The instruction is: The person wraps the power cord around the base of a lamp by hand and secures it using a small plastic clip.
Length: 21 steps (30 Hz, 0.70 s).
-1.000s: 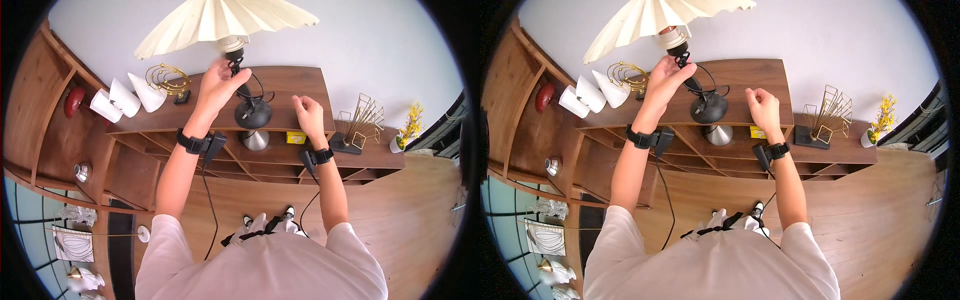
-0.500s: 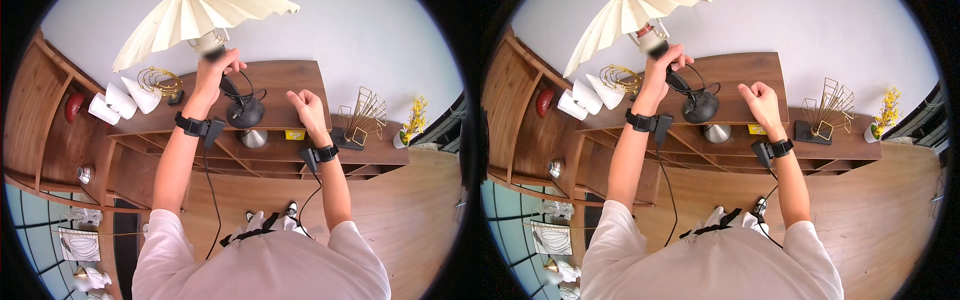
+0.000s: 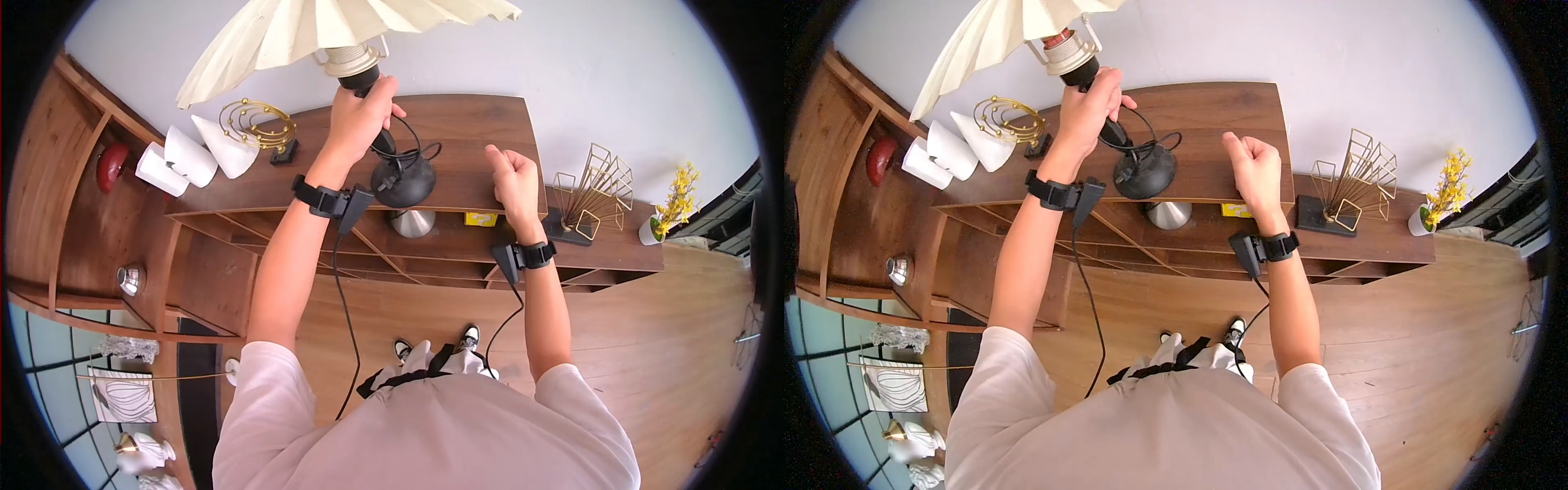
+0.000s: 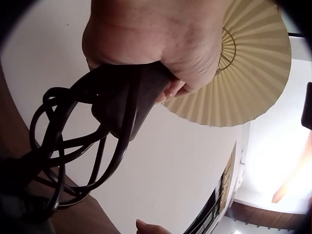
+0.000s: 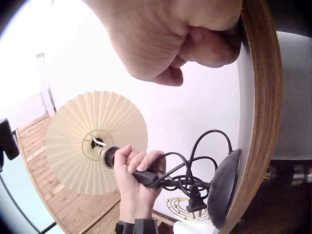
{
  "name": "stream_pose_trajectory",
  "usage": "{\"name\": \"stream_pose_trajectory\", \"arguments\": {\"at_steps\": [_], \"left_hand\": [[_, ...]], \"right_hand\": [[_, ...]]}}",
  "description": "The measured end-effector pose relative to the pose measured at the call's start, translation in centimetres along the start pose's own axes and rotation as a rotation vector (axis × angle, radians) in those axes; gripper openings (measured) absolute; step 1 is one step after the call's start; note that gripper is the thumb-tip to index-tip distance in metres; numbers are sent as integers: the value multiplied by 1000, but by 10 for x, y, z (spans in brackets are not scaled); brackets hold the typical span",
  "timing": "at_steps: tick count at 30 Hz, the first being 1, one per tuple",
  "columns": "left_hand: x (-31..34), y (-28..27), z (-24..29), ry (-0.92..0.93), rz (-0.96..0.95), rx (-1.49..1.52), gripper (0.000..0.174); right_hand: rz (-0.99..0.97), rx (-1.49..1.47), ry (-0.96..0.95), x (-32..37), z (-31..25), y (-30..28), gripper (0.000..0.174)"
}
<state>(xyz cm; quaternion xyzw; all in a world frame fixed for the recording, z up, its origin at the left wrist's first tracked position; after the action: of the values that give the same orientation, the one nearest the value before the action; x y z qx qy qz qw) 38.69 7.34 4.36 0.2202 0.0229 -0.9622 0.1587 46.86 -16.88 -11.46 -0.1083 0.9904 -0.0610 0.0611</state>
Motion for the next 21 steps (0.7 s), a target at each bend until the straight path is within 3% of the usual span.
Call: {"name": "stream_pose_trajectory", "arguments": {"at_steps": [21], "left_hand": [[1,-4,0,-1,56,-48,30]], "right_hand": [[-10,-12,-52,2,-3,1,54]]}}
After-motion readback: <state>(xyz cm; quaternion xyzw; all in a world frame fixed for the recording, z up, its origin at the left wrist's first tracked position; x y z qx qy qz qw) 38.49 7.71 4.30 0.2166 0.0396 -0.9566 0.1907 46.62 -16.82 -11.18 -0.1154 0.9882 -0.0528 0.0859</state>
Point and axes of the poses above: each hand's wrist, its own x-axis away from the middle knuckle, its own y-axis out of the palm, z = x × y, the point moved 10 cm from there along -x, towards the middle knuckle, and after that the axes turned 8 degrees about x, right-handed, at the moved point
